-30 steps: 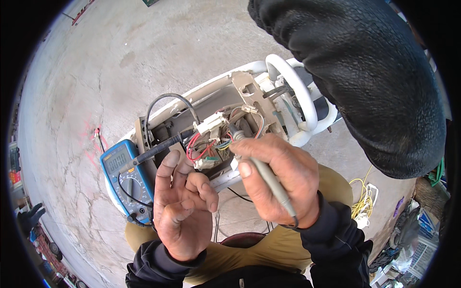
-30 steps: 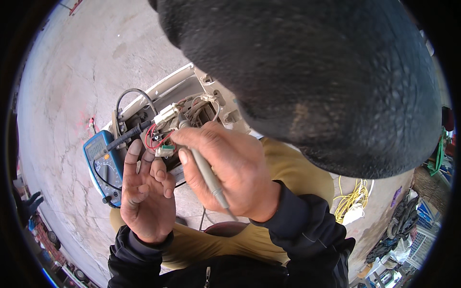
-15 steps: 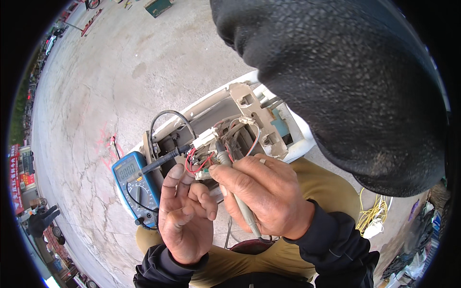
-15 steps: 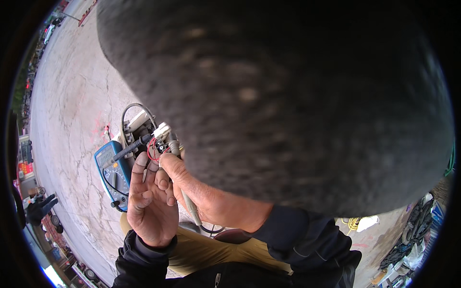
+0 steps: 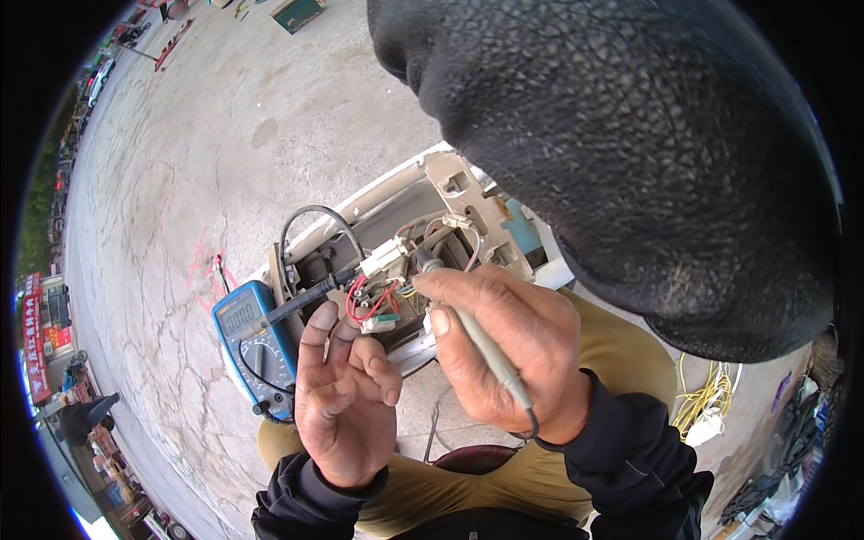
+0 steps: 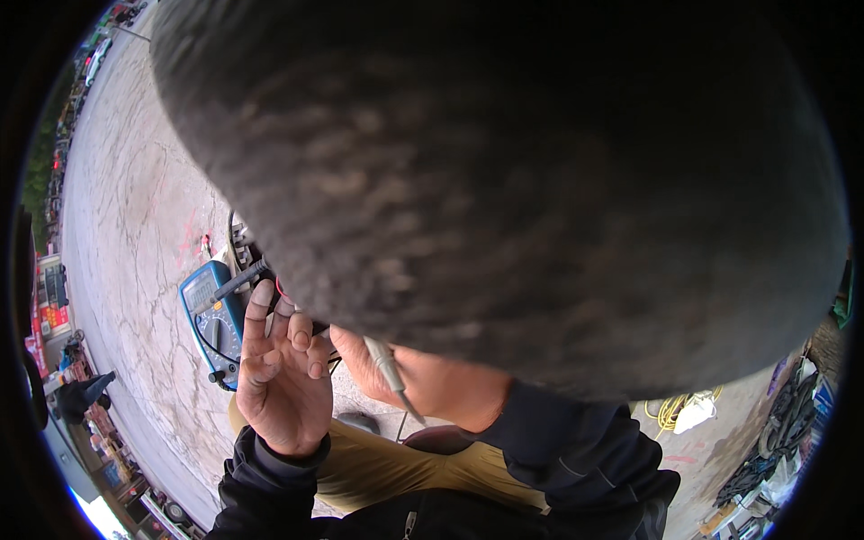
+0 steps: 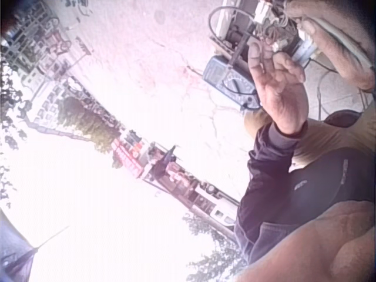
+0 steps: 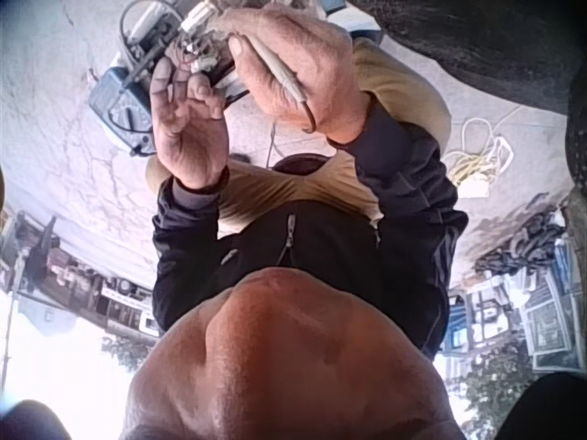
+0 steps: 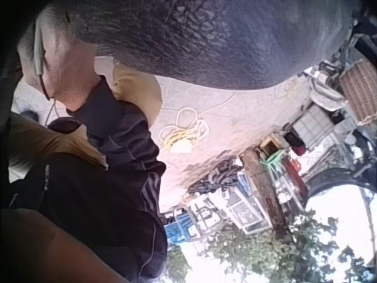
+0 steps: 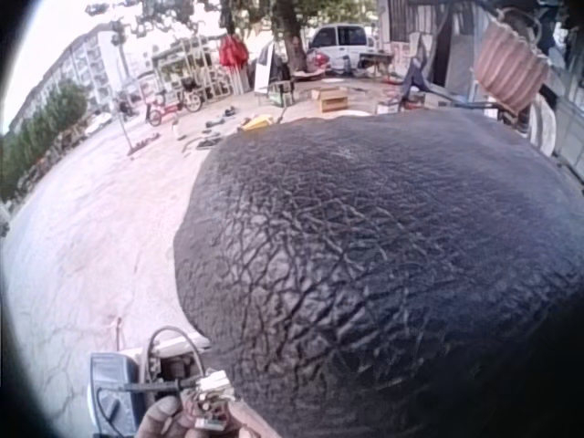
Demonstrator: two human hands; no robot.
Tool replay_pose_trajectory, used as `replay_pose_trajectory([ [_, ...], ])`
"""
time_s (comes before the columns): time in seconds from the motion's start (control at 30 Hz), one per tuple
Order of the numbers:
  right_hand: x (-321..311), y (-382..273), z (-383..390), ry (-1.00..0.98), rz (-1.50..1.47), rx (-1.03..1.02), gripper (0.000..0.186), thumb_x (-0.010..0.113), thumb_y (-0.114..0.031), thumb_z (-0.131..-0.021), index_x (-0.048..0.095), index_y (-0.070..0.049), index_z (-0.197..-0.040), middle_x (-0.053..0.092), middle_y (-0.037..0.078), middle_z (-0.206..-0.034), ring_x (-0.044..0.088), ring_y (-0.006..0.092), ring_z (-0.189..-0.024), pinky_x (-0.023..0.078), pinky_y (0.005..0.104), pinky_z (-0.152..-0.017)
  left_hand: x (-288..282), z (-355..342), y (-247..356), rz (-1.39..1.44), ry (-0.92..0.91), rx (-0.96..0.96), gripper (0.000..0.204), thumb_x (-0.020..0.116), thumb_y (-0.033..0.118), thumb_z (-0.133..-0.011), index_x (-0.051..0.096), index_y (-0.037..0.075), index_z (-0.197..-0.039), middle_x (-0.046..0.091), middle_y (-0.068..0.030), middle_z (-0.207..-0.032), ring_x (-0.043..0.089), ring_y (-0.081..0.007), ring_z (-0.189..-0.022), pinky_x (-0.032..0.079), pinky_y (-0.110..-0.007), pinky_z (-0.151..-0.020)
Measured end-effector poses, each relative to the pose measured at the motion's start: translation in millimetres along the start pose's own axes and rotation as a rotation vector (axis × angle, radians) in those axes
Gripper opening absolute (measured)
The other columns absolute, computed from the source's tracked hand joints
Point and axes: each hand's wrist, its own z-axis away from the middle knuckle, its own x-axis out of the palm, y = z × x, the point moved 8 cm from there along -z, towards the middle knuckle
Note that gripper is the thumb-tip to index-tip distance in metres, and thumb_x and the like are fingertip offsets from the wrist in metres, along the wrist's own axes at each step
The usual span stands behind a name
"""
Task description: The person uses a digital multimeter to test continuity and voltage across multiple wires and connectors in a scooter's exposed wiring harness. They probe individual wires and connector pins, observe the multimeter readings, and reposition probes to different points throughout the clip.
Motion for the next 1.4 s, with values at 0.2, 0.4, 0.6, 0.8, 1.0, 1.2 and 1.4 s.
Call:
replay_pose_trajectory([
  [0.2,0,6,2,-0.007,-0.139,0.114,0.029,0.071,-0.004,-0.099,0.075,0.006,-0.126,0.077,0.016,-0.092,0.072,0.0206,-0.073,0.058,0.0335,-0.065,0,1,1,-0.011,0.006,-0.006,0.078,0.063,0.011,-0.089,0.042,-0.001,-0.164,0.055,-0.0238,-0.16,0.062,-0.023,-0.096,0.054,-0.034,-0.074],
  [0.4,4,19,-4,-0.045,-0.341,0.385,0.027,0.067,-0.009,-0.107,0.074,0.007,-0.129,0.079,0.015,-0.093,0.072,0.0163,-0.076,0.059,0.0301,-0.068,3,-2,1,-0.012,-0.032,0.007,0.078,0.062,0.011,-0.091,0.041,0.001,-0.165,0.055,-0.0229,-0.16,0.063,-0.0254,-0.096,0.054,-0.035,-0.076],
  [0.6,6,36,2,-0.059,-0.599,0.711,0.036,0.059,-0.017,-0.111,0.072,0.008,-0.133,0.076,0.013,-0.09,0.065,0.0141,-0.075,0.055,0.0278,-0.074,0,-2,0,0.015,-0.06,-0.009,0.079,0.058,0.009,-0.09,0.038,-0.001,-0.166,0.049,-0.0238,-0.167,0.065,-0.0267,-0.102,0.054,-0.036,-0.078],
  [0.8,8,37,-5,-0.069,-0.562,0.721,0.037,0.059,-0.016,-0.111,0.071,0.01,-0.134,0.075,0.012,-0.09,0.062,0.0133,-0.077,0.052,0.027,-0.074,5,-6,-1,0.052,-0.158,0.003,0.08,0.055,0.006,-0.092,0.035,-0.001,-0.169,0.048,-0.0243,-0.168,0.066,-0.0265,-0.11,0.055,-0.037,-0.081],
  [1.0,-3,32,-8,-0.019,-0.235,0.455,0.031,0.063,-0.015,-0.113,0.073,0.003,-0.136,0.077,0.01,-0.093,0.064,0.0104,-0.073,0.053,0.0263,-0.068,2,-8,-4,0.07,-0.181,0.024,0.076,0.053,0.004,-0.094,0.037,0.0,-0.168,0.05,-0.0242,-0.166,0.067,-0.0272,-0.111,0.055,-0.037,-0.082],
  [1.2,4,27,-16,-0.105,0.22,0.219,0.025,0.068,-0.006,-0.106,0.072,0.006,-0.128,0.078,0.023,-0.118,0.076,0.0326,-0.109,0.058,0.0417,-0.1,6,-3,-11,0.064,-0.223,0.129,0.066,0.065,0.008,-0.098,0.042,0.002,-0.159,0.068,-0.0233,-0.132,0.072,-0.0253,-0.094,0.059,-0.035,-0.081],
  [1.4,6,60,-11,-0.197,0.202,0.55,0.023,0.07,0.002,-0.097,0.066,0.002,-0.12,0.068,0.014,-0.097,0.066,0.0233,-0.083,0.055,0.0351,-0.079,19,-1,-34,0.165,-0.229,-0.073,0.072,0.056,0.004,-0.099,0.031,-0.001,-0.166,0.066,-0.0147,-0.115,0.064,-0.0144,-0.093,0.055,-0.029,-0.082],
])
